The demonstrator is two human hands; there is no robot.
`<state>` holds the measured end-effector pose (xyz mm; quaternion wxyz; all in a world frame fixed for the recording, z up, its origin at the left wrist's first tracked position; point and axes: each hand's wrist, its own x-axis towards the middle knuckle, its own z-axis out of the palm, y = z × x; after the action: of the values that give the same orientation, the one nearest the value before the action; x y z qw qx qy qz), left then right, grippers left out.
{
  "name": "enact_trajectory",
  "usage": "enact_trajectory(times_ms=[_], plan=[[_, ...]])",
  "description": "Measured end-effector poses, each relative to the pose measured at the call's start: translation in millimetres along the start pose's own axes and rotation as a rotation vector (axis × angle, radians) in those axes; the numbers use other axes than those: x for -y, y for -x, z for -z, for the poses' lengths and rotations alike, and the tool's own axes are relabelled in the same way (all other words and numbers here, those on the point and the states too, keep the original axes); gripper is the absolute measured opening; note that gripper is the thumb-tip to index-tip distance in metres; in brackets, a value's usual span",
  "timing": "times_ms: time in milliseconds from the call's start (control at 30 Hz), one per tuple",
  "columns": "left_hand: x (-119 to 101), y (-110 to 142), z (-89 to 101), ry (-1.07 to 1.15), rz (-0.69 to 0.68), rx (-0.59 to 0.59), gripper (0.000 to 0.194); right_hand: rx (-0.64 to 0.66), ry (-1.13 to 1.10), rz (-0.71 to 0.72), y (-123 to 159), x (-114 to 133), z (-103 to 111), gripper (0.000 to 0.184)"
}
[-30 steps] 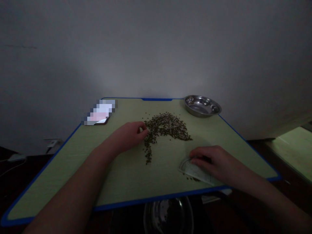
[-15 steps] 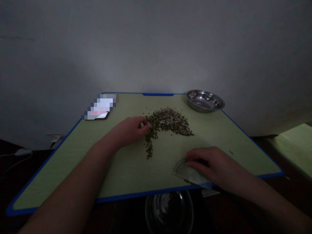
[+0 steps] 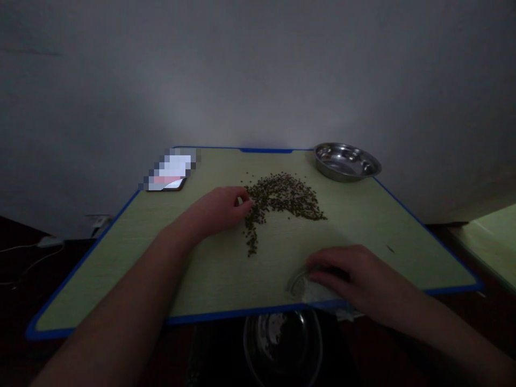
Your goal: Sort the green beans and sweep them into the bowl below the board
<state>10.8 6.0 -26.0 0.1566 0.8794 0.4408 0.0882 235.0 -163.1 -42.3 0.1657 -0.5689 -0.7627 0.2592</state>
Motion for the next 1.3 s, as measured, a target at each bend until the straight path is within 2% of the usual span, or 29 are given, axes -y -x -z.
enact_trajectory(times_ms=[267,500,600,867,1133,1300], plan=[[0,1,-0.2,0.022,0.006,-0.024,0.029,-0.032,-0.112,0.033,-1,3,2,0.013],[6,3,3.1,0.053,0.041,-0.155,0.026,-0.333,-0.32,-0.106,-1,-10,1,0.016],[12,3,5.2,0.058,0.093,-0.232,0.025,-0.387,-0.347,-0.137,3,-21,-5,0.023],[16,5,7.9,0.081,0.135,-0.251,0.022,-0.436,-0.555,-0.293,0,-28,-21,0.034],[10,7,7.1,0.127,0.103,-0.268,0.024,-0.412,-0.566,-0.162,-7,-33,-18,0.026],[8,9,5.6,0.154,0.034,-0.263,0.025,-0.522,-0.609,-0.162,-11,-29,-26,0.025]])
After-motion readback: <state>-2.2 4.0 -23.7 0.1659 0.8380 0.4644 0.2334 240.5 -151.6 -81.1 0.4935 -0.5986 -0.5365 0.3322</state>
